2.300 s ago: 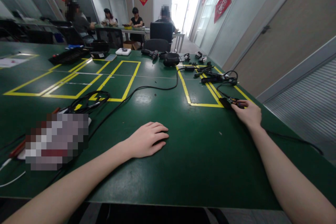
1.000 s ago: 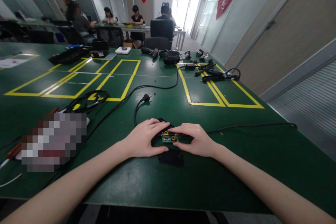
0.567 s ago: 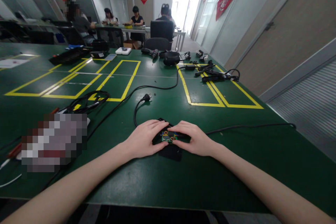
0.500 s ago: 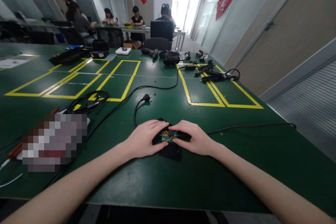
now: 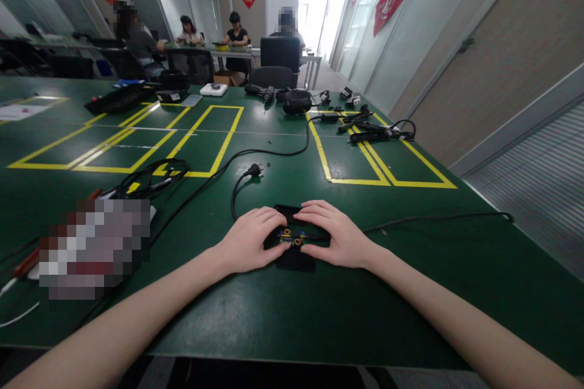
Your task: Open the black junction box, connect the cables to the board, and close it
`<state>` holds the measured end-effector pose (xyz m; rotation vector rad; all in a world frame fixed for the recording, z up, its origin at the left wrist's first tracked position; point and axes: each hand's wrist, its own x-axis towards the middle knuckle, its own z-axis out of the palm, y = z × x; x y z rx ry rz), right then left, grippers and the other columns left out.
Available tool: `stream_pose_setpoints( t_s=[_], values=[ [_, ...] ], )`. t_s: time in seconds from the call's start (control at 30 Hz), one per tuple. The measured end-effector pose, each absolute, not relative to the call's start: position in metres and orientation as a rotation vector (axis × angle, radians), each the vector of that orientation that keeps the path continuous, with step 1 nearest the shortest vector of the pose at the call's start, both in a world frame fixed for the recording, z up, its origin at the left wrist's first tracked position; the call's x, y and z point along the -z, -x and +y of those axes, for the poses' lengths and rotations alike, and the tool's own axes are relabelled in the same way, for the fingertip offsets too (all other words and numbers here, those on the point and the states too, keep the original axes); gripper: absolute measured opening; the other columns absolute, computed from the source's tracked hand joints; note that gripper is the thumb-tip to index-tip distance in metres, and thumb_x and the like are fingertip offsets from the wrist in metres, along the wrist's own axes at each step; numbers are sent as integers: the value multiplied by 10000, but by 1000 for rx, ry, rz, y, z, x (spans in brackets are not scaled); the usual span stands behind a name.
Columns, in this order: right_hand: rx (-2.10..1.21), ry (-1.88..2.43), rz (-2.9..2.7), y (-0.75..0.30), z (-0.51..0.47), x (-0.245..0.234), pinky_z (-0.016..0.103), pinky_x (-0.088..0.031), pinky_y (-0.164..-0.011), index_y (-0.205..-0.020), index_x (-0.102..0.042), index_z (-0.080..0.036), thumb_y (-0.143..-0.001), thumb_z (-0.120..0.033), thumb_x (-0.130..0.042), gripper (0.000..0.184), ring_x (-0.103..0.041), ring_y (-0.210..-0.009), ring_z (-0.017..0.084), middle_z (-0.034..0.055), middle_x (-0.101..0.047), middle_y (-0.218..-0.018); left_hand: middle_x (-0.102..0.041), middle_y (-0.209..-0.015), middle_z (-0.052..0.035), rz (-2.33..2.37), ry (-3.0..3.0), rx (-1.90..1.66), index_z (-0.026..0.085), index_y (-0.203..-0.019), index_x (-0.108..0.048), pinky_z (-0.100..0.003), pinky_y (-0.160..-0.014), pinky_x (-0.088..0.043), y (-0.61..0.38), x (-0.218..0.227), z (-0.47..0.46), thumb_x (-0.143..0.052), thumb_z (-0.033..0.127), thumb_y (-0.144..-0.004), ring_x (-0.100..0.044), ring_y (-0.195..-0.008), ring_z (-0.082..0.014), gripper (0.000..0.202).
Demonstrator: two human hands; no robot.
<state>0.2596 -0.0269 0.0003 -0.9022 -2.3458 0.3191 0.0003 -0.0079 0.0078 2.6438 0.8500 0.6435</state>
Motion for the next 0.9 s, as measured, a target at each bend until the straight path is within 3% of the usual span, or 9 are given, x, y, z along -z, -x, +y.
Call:
stream_pose_setpoints(
  t_s=[0.13,0.37,0.5,0.63,0.83,0.9],
  values=[
    [-324,777,-2375,-256,-30,-2,560,-518,-1064,-1366,-646,-212,-837,-430,-841,605,-621,-1266,349,158,-723,-1268,-757,-1054,-86,927,-2662,-657,186,-1074,-659,-422,-897,-586,0,-10,-6,-665,299,-948,-702,-1008,-263,169],
    [-291,771,-2375,-255,-29,-4,512,-564,-986,-1134,-743,-220,-854,-361,-843,329,-673,-1141,312,127,-762,-1157,-753,-1135,-87,860,-2601,-726,192,-1188,-657,-387,-958,-590,2,-8,-4,-628,240,-963,-693,-1094,-245,232],
    [-324,768,-2382,-259,-28,-3,525,-559,-1033,-1212,-726,-203,-897,-300,-790,336,-661,-1230,320,136,-757,-1250,-737,-1220,-89,806,-2559,-793,207,-1242,-643,-400,-1025,-573,3,-7,-3,-576,229,-995,-674,-1170,-239,257],
    [-351,758,-2363,-268,-24,-3,522,-559,-1049,-1316,-680,-232,-963,-236,-689,354,-647,-1274,296,122,-724,-1339,-720,-1144,-79,863,-2566,-860,208,-1140,-651,-371,-956,-584,6,-8,0,-514,153,-979,-675,-1096,-223,219],
    [-250,920,-2382,-278,-15,-4,431,-587,-806,-983,-727,-200,-932,-204,-694,61,-681,-924,257,107,-739,-1025,-683,-985,-38,961,-2609,-693,201,-977,-641,-306,-765,-563,13,-10,3,-600,134,-863,-663,-890,-196,138],
    [-228,920,-2397,-278,-14,-1,404,-574,-776,-932,-720,-201,-957,-213,-670,57,-674,-874,243,98,-734,-972,-678,-906,-24,952,-2622,-663,200,-940,-637,-297,-742,-544,13,-10,5,-597,132,-866,-652,-855,-193,108]
  ],
)
